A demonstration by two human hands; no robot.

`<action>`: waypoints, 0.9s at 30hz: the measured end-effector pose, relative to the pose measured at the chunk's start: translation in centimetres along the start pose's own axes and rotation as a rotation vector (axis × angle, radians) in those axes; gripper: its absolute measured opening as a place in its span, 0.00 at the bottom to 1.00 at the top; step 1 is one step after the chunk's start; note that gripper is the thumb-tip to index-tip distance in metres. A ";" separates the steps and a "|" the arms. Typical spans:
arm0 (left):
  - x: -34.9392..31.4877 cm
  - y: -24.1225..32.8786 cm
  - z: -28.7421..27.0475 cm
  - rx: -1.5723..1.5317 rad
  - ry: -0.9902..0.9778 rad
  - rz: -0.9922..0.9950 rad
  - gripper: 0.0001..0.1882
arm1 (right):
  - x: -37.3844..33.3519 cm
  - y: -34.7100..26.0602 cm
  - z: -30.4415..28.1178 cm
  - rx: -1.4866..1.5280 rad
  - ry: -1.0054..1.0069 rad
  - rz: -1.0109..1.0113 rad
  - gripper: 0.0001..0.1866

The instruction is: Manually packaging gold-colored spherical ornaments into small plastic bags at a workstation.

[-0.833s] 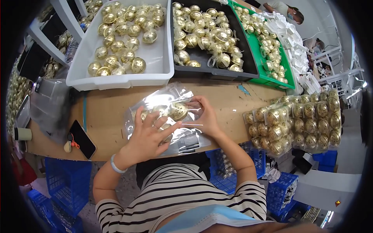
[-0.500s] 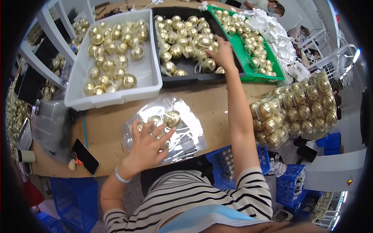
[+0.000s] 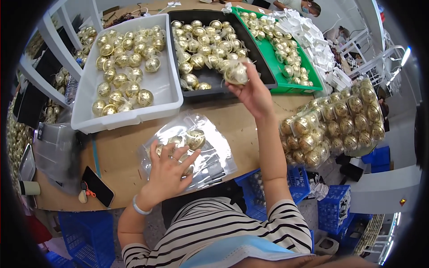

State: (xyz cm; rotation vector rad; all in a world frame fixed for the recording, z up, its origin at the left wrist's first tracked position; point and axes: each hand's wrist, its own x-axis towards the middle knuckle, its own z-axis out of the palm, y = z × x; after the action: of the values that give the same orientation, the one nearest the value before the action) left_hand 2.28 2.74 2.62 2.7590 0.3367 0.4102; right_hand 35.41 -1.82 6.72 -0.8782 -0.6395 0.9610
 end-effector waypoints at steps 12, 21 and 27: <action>0.6 0.5 -0.6 -0.028 -0.051 -0.026 0.33 | -9.5 4.1 -1.8 -0.628 0.028 -0.176 0.30; 0.8 0.2 -0.5 0.007 -0.073 -0.047 0.34 | -13.5 4.6 -4.1 0.414 0.069 0.278 0.30; 1.2 0.3 -1.2 -0.004 -0.088 -0.053 0.34 | -13.6 7.4 -5.3 -0.733 -0.032 0.092 0.31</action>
State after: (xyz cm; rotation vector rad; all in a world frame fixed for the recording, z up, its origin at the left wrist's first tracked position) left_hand 3.11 3.16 4.09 2.7477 0.3851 0.2747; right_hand 30.51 -13.60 -3.44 -1.5496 -1.0115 0.8234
